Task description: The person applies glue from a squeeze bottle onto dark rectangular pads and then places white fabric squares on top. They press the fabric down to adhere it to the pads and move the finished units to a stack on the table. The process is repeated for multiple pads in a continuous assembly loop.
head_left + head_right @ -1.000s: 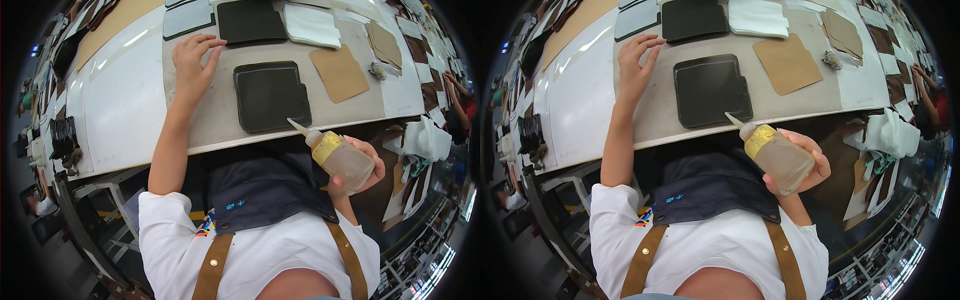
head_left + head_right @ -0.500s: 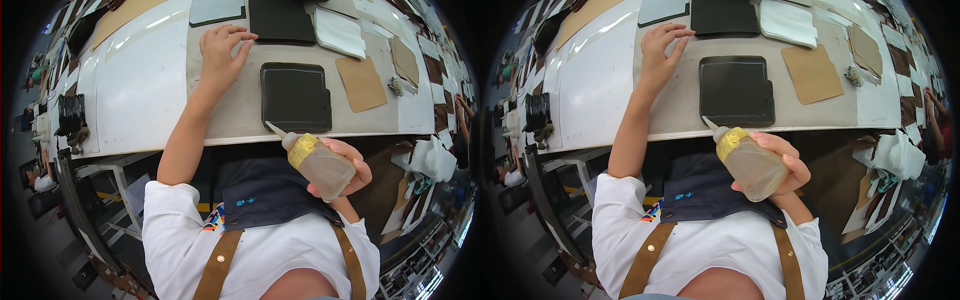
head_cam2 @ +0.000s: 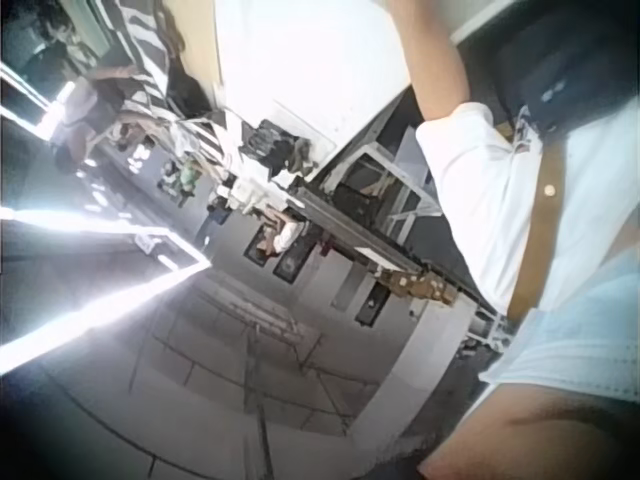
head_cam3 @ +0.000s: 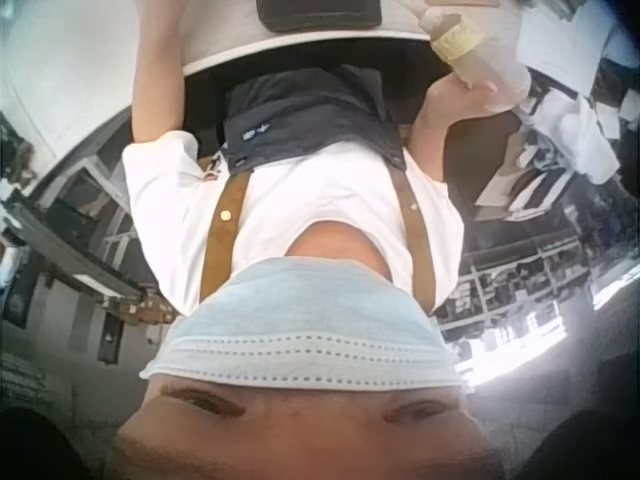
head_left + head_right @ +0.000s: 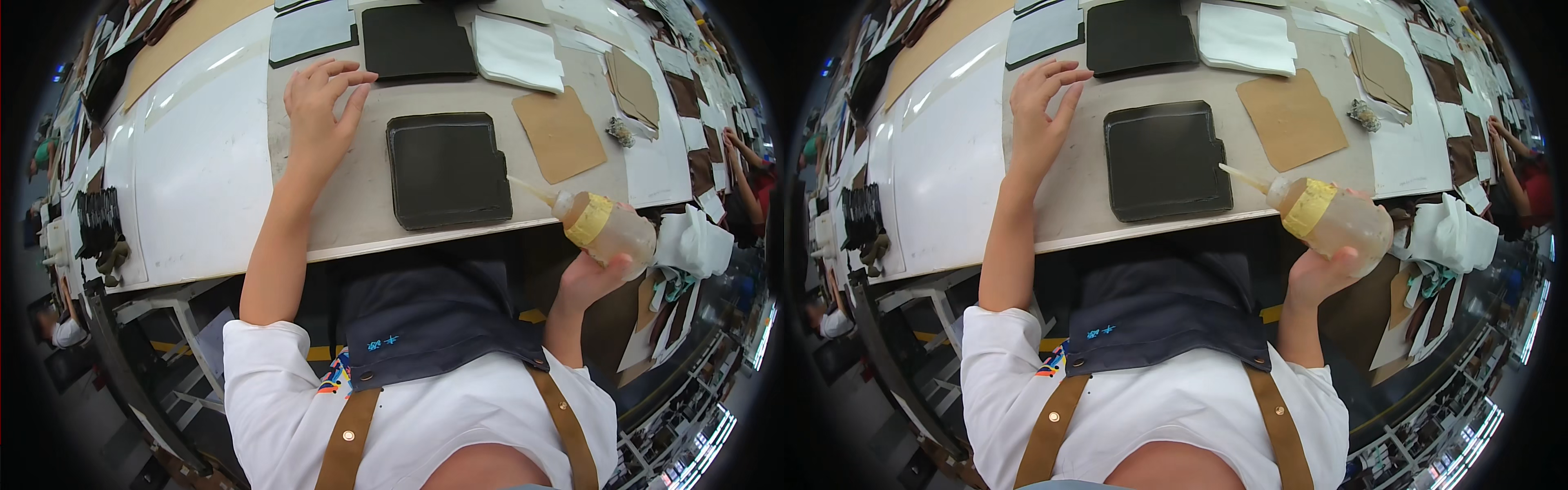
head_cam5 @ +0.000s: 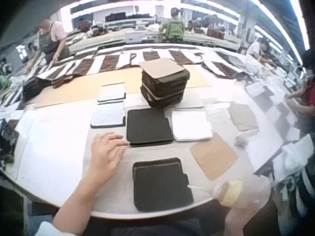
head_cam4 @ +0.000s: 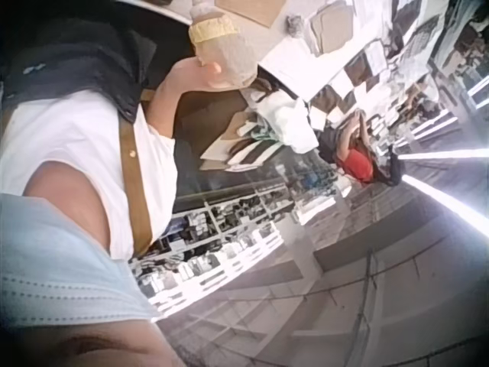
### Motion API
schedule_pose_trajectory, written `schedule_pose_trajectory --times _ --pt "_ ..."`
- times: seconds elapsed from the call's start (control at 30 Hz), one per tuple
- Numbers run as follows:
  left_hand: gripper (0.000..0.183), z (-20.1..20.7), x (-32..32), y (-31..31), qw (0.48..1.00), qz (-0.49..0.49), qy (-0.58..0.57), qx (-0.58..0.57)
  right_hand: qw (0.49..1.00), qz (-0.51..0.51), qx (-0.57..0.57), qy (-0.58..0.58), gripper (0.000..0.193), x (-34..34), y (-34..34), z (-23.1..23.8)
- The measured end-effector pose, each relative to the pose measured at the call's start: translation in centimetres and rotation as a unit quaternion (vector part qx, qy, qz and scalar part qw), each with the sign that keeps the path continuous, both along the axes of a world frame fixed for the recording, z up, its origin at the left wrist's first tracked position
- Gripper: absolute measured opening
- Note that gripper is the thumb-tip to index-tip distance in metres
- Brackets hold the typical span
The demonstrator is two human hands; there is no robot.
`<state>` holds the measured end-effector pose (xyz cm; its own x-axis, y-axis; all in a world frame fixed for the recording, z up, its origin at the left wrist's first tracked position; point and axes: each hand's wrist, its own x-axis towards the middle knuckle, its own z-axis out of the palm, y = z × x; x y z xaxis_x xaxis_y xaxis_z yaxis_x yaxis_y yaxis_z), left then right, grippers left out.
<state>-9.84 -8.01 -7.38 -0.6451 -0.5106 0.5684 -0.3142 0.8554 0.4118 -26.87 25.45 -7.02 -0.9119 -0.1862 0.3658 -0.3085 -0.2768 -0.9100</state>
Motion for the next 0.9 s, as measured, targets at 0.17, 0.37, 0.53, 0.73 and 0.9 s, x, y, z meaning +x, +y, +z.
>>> schedule_pose_trajectory --times 0.17,0.37,0.53,0.73,0.9 --pt "0.017 -0.2 0.1 -0.1 1.000 -0.001 -0.011 0.014 0.995 -0.015 0.019 0.092 0.087 0.4 -0.5 -0.4" --pt "0.015 -0.6 0.1 -0.4 0.999 -0.008 -0.009 0.043 0.995 -0.008 0.030 0.090 0.090 1.4 -1.1 -0.6" --pt "0.016 -0.2 -0.2 -0.2 1.000 -0.003 -0.016 0.023 0.980 0.020 -0.111 -0.166 0.063 1.0 -1.5 0.1" --pt "0.017 -0.4 0.0 -0.4 0.999 -0.011 -0.019 0.033 0.968 -0.020 -0.175 -0.179 0.054 -7.5 -1.3 0.7" --pt "0.017 -0.5 -0.2 0.0 0.999 -0.011 -0.023 0.032 0.978 -0.151 0.140 -0.036 0.059 -13.2 0.7 -2.7"
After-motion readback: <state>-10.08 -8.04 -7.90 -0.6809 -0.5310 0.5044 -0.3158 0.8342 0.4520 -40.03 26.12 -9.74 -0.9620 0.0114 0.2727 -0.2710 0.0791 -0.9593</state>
